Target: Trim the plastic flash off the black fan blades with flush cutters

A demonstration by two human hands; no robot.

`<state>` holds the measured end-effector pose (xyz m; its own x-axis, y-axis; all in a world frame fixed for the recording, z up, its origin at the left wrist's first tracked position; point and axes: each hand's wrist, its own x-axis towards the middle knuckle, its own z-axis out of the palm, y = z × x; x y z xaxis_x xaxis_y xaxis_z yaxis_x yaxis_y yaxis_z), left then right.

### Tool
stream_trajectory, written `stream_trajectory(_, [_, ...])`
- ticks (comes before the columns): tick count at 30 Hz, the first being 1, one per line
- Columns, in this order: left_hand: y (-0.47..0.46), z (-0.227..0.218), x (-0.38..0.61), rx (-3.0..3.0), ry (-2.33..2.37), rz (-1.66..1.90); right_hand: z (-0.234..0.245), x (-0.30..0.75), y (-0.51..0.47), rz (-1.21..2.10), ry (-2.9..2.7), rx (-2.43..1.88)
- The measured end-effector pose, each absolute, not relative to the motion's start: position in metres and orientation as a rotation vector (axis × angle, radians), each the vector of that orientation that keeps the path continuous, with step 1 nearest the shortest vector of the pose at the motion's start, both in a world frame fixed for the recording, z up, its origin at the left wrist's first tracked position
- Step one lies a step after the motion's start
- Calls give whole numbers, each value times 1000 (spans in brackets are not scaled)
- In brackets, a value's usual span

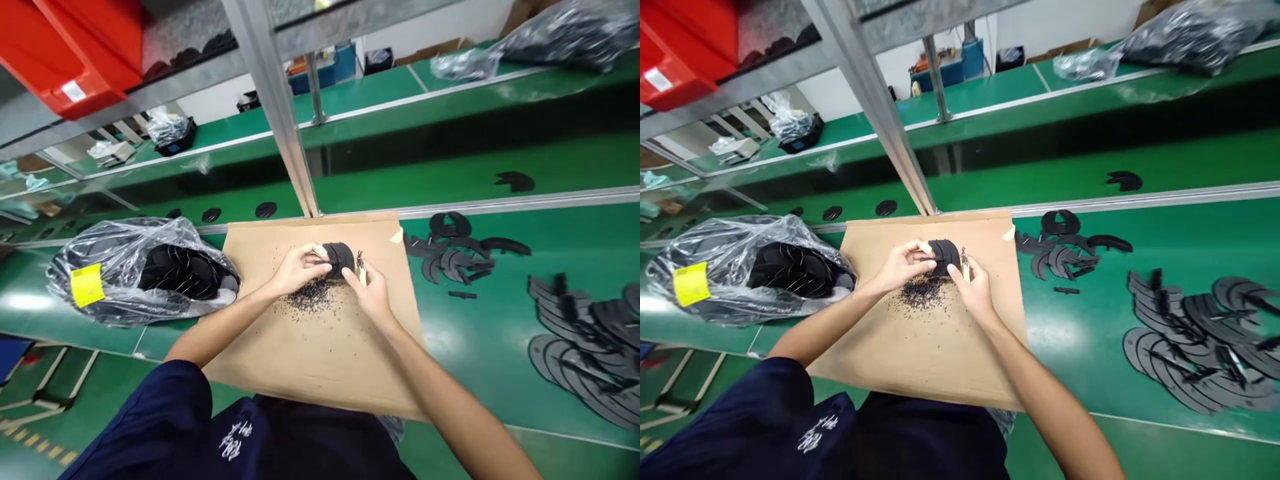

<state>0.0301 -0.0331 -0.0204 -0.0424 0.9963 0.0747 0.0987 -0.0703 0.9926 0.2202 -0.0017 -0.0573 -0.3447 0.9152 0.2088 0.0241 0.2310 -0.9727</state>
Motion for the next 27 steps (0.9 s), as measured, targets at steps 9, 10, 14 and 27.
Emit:
stream_trajectory(9, [-87, -44, 24, 888, 1164, 1272, -45, 222, -17, 1100, -1974, -762])
stream_trajectory(10, [-89, -46, 23, 898, 1195, 1296, -46, 223, -17, 977, -2052, -762])
stream_trajectory(14, [-94, -55, 23, 947, 1327, 1471, -55, 221, -19, 657, -2310, -757])
stream_trajectory(27, [-108, -66, 24, 1127, 1314, 1464, -55, 212, -29, 812, -2355, -834])
